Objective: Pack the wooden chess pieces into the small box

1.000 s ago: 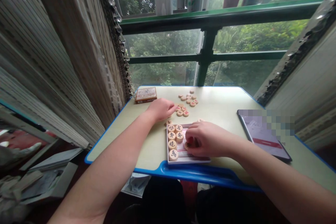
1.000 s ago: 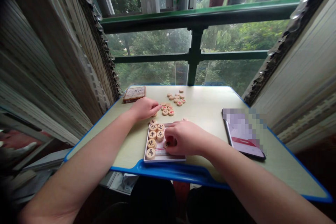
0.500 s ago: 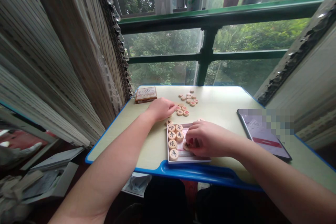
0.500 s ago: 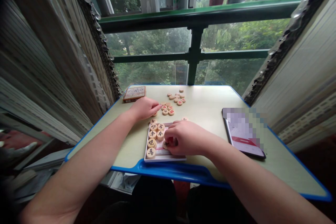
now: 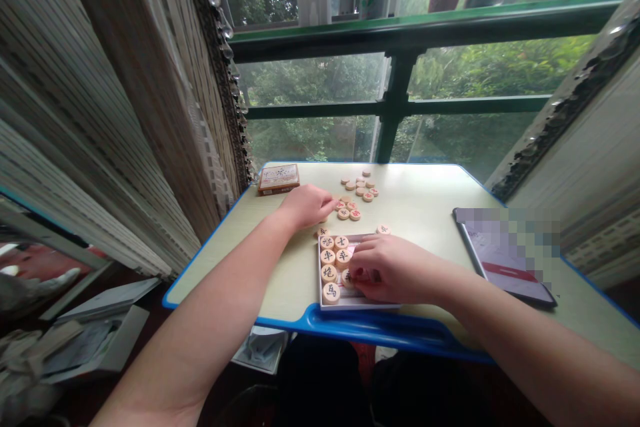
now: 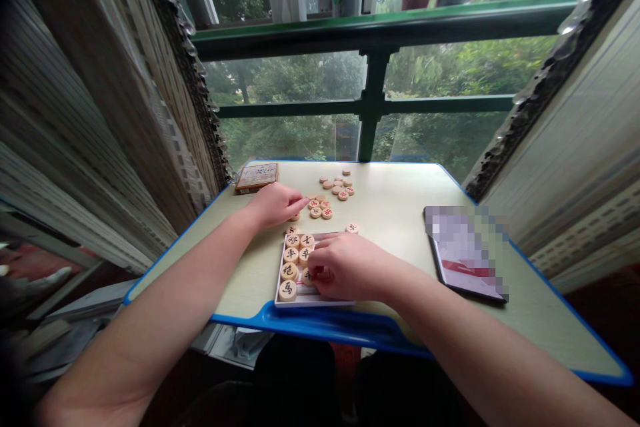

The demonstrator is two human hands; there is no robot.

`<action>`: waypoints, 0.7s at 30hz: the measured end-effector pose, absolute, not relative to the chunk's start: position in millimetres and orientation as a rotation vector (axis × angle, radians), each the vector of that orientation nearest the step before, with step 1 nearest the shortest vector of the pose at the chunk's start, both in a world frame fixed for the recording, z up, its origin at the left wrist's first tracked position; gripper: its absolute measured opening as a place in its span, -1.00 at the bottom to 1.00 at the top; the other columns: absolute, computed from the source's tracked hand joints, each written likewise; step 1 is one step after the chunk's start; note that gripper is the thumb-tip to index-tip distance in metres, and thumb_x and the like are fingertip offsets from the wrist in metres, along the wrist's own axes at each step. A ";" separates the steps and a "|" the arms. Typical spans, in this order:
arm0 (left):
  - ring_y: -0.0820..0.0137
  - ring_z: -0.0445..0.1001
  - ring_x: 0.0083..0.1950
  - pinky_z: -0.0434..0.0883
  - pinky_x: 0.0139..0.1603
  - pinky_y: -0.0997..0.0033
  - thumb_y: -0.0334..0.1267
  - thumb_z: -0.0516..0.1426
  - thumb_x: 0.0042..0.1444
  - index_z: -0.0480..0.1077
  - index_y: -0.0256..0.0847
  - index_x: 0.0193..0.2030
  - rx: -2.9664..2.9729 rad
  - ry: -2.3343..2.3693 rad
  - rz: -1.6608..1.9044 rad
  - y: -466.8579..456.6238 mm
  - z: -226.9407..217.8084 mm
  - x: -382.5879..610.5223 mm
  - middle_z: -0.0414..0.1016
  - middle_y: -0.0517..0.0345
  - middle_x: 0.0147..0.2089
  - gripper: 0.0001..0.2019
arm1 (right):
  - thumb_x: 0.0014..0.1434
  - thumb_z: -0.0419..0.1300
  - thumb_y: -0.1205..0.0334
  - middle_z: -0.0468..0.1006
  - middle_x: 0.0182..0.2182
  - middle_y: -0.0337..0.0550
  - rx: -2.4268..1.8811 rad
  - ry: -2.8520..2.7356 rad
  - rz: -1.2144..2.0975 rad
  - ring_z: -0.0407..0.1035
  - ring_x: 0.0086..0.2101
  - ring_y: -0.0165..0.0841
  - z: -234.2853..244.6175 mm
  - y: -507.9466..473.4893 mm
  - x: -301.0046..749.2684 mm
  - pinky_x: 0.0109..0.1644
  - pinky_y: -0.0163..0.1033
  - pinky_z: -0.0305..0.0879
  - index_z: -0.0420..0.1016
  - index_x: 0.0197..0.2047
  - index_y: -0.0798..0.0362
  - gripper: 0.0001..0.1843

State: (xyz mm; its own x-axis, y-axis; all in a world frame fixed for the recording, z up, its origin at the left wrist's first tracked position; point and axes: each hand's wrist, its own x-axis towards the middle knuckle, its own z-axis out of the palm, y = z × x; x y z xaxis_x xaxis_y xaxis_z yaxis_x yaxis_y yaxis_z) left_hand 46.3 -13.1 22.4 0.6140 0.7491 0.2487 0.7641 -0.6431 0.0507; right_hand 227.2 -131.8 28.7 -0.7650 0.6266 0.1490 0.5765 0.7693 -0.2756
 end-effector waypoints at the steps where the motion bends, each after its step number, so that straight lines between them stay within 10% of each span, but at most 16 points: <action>1: 0.37 0.36 -0.45 0.04 -0.46 0.39 -0.03 -0.08 0.18 0.48 -0.22 -0.48 -2.766 -1.298 -0.386 -13.0 22.5 46.2 0.53 0.03 -0.44 -0.56 | 0.00 0.15 0.38 0.48 -0.49 -0.17 -0.934 -2.731 0.315 0.29 -0.40 -0.41 28.2 -131.8 226.8 -0.32 -0.34 0.18 0.48 -0.47 0.09 -0.91; 21: 0.37 0.37 -0.43 0.10 -0.45 0.41 -0.01 -0.09 0.18 0.49 -0.22 -0.46 -2.767 -1.326 -0.356 -14.1 24.4 46.2 0.53 0.01 -0.43 -0.54 | 0.03 0.17 0.41 0.48 -0.49 -0.19 -0.943 -2.700 0.344 0.29 -0.42 -0.42 26.1 -131.7 223.9 -0.36 -0.35 0.18 0.51 -0.43 0.10 -0.90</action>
State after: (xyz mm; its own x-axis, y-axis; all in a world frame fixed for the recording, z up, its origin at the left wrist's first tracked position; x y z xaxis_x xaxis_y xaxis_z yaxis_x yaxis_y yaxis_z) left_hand 46.2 -14.1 24.4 0.6050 0.7626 0.2289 0.7746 -0.6303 0.0523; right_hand 223.9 -131.7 26.1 -0.7554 0.6341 0.1650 0.5726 0.7613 -0.3043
